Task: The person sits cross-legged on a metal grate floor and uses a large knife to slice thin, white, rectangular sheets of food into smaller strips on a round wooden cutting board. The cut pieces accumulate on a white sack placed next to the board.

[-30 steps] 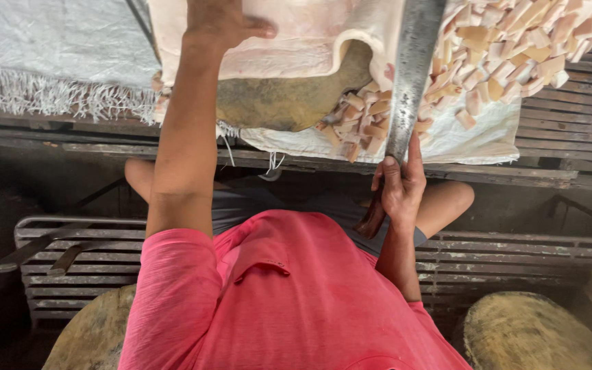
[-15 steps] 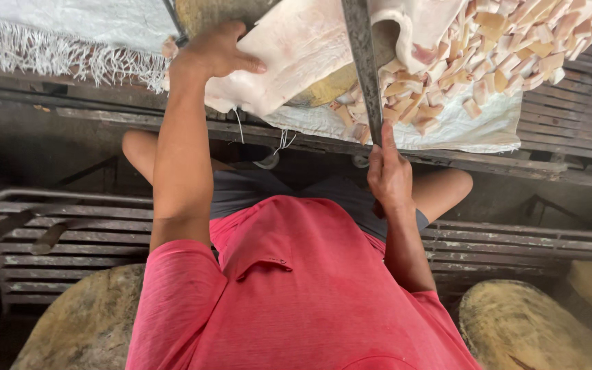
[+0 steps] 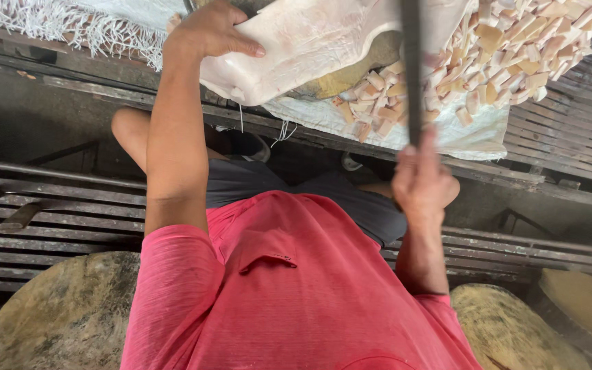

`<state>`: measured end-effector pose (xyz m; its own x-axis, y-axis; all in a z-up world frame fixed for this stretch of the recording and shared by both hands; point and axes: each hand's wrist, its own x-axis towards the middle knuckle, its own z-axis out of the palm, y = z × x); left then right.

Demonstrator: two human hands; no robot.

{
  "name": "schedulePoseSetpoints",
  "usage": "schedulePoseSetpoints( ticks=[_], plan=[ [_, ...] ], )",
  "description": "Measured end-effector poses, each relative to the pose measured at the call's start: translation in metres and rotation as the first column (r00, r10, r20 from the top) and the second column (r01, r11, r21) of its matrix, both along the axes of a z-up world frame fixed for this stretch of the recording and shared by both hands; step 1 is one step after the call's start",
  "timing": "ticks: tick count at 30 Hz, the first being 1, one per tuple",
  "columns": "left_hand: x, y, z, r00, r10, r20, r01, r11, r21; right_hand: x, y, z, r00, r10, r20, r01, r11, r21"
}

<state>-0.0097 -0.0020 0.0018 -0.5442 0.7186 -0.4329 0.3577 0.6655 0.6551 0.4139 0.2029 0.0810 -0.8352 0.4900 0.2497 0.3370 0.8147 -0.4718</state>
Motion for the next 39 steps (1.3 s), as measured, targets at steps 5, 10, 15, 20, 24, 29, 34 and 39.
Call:
schedulePoseSetpoints(
  ticks=[5, 10, 15, 20, 24, 29, 34, 39],
  plan=[
    [-0.003, -0.003, -0.005, 0.999, -0.019, 0.03, 0.018, 0.999, 0.032, -0.003, 0.0, -0.017, 0.85, -0.103, -0.517, 0.055, 0.993, -0.107],
    [-0.003, -0.016, -0.009, 0.997, -0.082, 0.016, 0.08, 0.993, 0.092, 0.004, -0.02, -0.072, 0.955, 0.069, 0.287, -0.08, 0.996, 0.026],
    [-0.002, -0.027, 0.003, 0.997, -0.024, 0.074, 0.022, 0.999, 0.027, -0.002, -0.012, -0.055, 0.974, 0.089, 0.208, -0.071, 0.993, -0.091],
    [0.003, -0.044, -0.011, 0.986, -0.005, 0.167, -0.009, 0.997, 0.082, -0.024, -0.025, -0.063, 0.99, 0.05, 0.133, -0.036, 0.994, -0.105],
    [0.006, -0.054, -0.02, 0.983, 0.007, 0.184, -0.021, 0.997, 0.076, -0.051, -0.037, -0.081, 0.984, 0.094, 0.151, -0.089, 0.995, -0.042],
    [0.006, -0.06, -0.016, 0.978, 0.016, 0.208, -0.033, 0.996, 0.079, -0.064, -0.043, -0.075, 0.975, 0.153, 0.162, -0.151, 0.988, -0.028],
    [0.006, -0.06, -0.016, 0.978, 0.007, 0.209, -0.022, 0.997, 0.069, -0.041, -0.03, -0.017, 0.998, 0.044, -0.043, -0.045, 0.999, -0.027],
    [0.003, -0.061, -0.021, 0.974, -0.023, 0.227, -0.004, 0.993, 0.118, -0.057, -0.033, -0.053, 0.889, 0.013, -0.459, -0.037, 0.998, -0.042]
  ],
)
